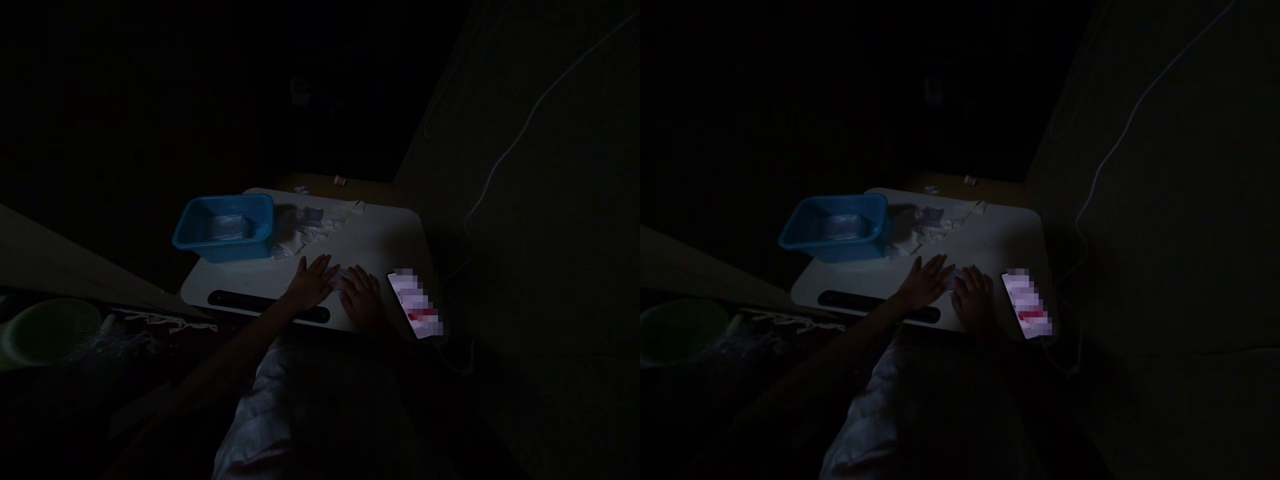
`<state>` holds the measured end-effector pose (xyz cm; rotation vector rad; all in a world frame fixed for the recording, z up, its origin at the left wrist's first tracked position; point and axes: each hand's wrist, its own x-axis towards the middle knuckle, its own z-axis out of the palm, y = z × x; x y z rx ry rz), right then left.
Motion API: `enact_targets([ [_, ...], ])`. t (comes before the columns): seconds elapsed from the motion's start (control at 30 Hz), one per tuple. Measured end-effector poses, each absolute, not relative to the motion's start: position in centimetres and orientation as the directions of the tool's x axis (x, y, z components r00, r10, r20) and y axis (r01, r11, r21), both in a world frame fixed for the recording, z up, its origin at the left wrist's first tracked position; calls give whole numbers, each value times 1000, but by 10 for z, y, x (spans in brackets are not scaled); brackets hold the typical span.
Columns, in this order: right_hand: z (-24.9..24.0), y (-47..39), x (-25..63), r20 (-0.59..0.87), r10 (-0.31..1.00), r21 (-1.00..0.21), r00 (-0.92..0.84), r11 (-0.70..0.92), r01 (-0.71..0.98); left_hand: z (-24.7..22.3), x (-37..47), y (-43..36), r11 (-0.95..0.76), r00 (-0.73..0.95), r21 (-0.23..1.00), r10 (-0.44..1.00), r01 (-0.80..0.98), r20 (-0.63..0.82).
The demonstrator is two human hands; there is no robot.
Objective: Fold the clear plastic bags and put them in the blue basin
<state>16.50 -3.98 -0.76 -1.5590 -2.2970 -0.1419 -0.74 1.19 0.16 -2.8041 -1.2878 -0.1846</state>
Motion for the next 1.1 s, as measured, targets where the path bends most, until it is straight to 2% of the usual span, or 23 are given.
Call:
enact_targets([
  [0.43, -9, -40, 163, 413, 859, -112, -304, 379, 919, -3, -7, 13, -650, 641, 4, 750, 760, 162],
  [1.1, -8, -41, 162, 426, 852, -107, -303, 381, 918, 0, -6, 12, -647, 639, 7, 754, 762, 150],
])
